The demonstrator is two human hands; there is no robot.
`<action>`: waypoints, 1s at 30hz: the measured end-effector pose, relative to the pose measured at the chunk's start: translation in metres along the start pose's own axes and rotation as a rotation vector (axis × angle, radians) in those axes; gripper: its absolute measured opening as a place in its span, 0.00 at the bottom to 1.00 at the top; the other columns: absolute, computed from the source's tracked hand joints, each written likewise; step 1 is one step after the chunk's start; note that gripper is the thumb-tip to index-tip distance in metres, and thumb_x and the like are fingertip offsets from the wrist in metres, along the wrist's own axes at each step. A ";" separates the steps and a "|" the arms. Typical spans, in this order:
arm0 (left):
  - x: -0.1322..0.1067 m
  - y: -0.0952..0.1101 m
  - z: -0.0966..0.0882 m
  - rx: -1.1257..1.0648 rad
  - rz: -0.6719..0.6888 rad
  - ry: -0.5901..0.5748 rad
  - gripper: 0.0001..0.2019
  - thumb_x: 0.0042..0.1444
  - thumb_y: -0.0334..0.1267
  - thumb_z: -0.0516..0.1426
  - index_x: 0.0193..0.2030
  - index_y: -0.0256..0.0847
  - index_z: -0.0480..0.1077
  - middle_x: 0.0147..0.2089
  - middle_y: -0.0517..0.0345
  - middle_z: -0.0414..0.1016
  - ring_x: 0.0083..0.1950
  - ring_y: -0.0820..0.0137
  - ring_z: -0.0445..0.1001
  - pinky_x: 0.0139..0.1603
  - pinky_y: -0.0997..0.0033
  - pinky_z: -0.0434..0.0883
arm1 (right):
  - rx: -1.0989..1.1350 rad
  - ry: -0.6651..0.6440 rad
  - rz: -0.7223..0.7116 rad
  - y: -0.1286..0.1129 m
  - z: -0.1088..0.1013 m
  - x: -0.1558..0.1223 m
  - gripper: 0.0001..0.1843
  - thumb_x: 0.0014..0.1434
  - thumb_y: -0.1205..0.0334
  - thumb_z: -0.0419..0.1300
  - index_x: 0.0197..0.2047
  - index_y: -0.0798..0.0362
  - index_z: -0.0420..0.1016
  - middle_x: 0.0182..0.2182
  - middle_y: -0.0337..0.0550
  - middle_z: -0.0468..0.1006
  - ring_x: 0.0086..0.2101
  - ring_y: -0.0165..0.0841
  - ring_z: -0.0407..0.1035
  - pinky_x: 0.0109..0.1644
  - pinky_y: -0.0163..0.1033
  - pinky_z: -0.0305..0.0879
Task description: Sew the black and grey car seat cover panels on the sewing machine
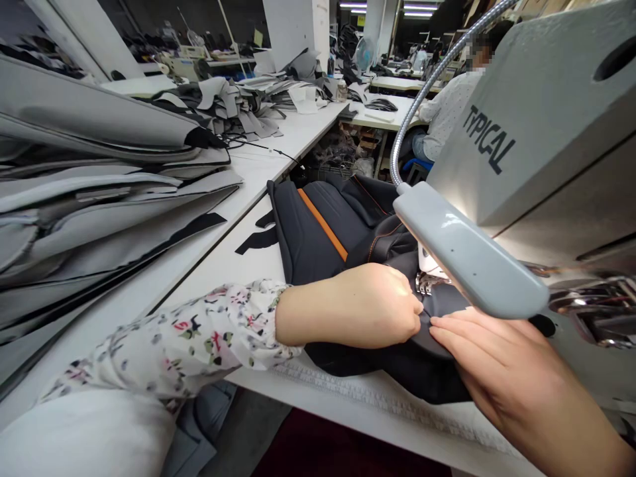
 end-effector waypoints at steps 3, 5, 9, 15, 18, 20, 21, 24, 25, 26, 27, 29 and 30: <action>-0.002 0.009 0.001 0.078 0.024 0.007 0.13 0.69 0.28 0.52 0.38 0.38 0.78 0.42 0.48 0.81 0.45 0.66 0.79 0.51 0.65 0.75 | -0.002 0.012 0.011 0.002 -0.001 0.005 0.17 0.62 0.80 0.49 0.43 0.54 0.75 0.40 0.45 0.85 0.39 0.37 0.76 0.45 0.44 0.64; -0.003 0.012 0.001 0.121 0.012 0.028 0.13 0.69 0.28 0.52 0.38 0.37 0.78 0.42 0.47 0.81 0.45 0.66 0.79 0.51 0.65 0.75 | 0.001 0.012 0.007 0.003 0.000 0.005 0.16 0.62 0.80 0.49 0.41 0.54 0.75 0.39 0.46 0.85 0.38 0.37 0.76 0.43 0.43 0.64; -0.002 0.018 0.003 0.172 -0.060 0.070 0.13 0.70 0.30 0.51 0.39 0.36 0.77 0.42 0.46 0.81 0.43 0.66 0.78 0.49 0.63 0.75 | -0.042 0.019 0.026 0.006 0.005 -0.004 0.17 0.64 0.78 0.49 0.44 0.56 0.76 0.41 0.45 0.84 0.41 0.37 0.77 0.44 0.43 0.64; 0.006 0.033 0.007 0.228 -0.147 0.074 0.15 0.68 0.25 0.49 0.38 0.32 0.76 0.41 0.43 0.79 0.40 0.63 0.77 0.44 0.60 0.72 | -0.051 0.031 0.056 0.022 0.013 -0.017 0.17 0.66 0.78 0.51 0.49 0.55 0.77 0.46 0.45 0.85 0.46 0.37 0.77 0.47 0.43 0.67; 0.010 0.034 0.009 0.208 -0.193 0.046 0.15 0.68 0.25 0.47 0.37 0.31 0.75 0.39 0.43 0.78 0.39 0.62 0.76 0.42 0.60 0.70 | -0.056 0.025 0.095 0.029 0.012 -0.024 0.18 0.66 0.79 0.52 0.50 0.55 0.77 0.48 0.45 0.85 0.48 0.37 0.77 0.50 0.43 0.69; 0.012 0.032 0.009 0.183 -0.219 0.049 0.14 0.66 0.24 0.48 0.36 0.32 0.74 0.37 0.45 0.77 0.37 0.63 0.75 0.41 0.60 0.69 | -0.094 0.031 0.121 0.019 0.012 -0.032 0.18 0.65 0.79 0.53 0.52 0.56 0.77 0.51 0.48 0.83 0.53 0.40 0.76 0.56 0.48 0.68; 0.012 0.030 0.008 0.166 -0.229 0.054 0.13 0.65 0.23 0.49 0.35 0.33 0.73 0.36 0.45 0.77 0.36 0.63 0.74 0.41 0.60 0.68 | -0.097 0.046 0.118 0.008 0.014 -0.036 0.18 0.65 0.78 0.53 0.53 0.57 0.77 0.53 0.51 0.82 0.55 0.42 0.74 0.60 0.51 0.67; 0.015 0.023 0.007 0.105 -0.249 0.051 0.11 0.61 0.23 0.51 0.31 0.36 0.70 0.32 0.49 0.74 0.33 0.64 0.71 0.38 0.61 0.66 | 0.021 0.264 -0.004 -0.051 0.021 -0.045 0.15 0.67 0.75 0.53 0.48 0.56 0.79 0.47 0.50 0.84 0.55 0.40 0.73 0.67 0.52 0.62; 0.016 0.022 0.007 0.097 -0.252 0.044 0.10 0.60 0.24 0.52 0.30 0.37 0.69 0.31 0.51 0.73 0.32 0.64 0.71 0.37 0.61 0.65 | 0.068 0.406 -0.054 -0.071 0.022 -0.047 0.14 0.67 0.75 0.53 0.41 0.54 0.80 0.40 0.46 0.84 0.50 0.37 0.74 0.67 0.48 0.62; 0.018 0.020 0.008 0.098 -0.255 0.037 0.10 0.60 0.24 0.52 0.29 0.38 0.68 0.30 0.52 0.71 0.32 0.64 0.70 0.36 0.61 0.63 | 0.119 0.417 -0.123 -0.090 0.036 -0.044 0.13 0.66 0.74 0.54 0.39 0.54 0.80 0.37 0.43 0.83 0.46 0.36 0.75 0.65 0.46 0.64; 0.020 0.018 0.009 0.114 -0.277 0.027 0.11 0.60 0.24 0.52 0.28 0.38 0.67 0.29 0.53 0.70 0.32 0.64 0.70 0.36 0.61 0.63 | 0.154 0.309 -0.142 -0.104 0.061 -0.035 0.11 0.65 0.73 0.56 0.41 0.54 0.80 0.39 0.44 0.83 0.46 0.37 0.75 0.63 0.46 0.66; 0.023 0.013 0.011 0.153 -0.335 0.007 0.11 0.60 0.24 0.51 0.29 0.38 0.67 0.30 0.53 0.70 0.32 0.64 0.69 0.37 0.61 0.62 | 0.193 0.019 -0.041 -0.109 0.117 -0.012 0.10 0.67 0.67 0.59 0.49 0.55 0.79 0.48 0.49 0.82 0.48 0.40 0.74 0.59 0.48 0.70; 0.024 0.011 0.012 0.166 -0.361 0.000 0.11 0.61 0.24 0.51 0.29 0.38 0.68 0.30 0.54 0.71 0.32 0.64 0.69 0.37 0.61 0.61 | 0.216 -0.111 0.002 -0.108 0.142 -0.003 0.12 0.68 0.62 0.60 0.53 0.54 0.78 0.52 0.50 0.80 0.51 0.41 0.74 0.58 0.50 0.71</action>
Point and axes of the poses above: each hand's wrist, its own x-axis towards the middle knuckle, its own z-axis out of the palm, y = z × x, the point moved 9 cm from there along x, towards the middle knuckle
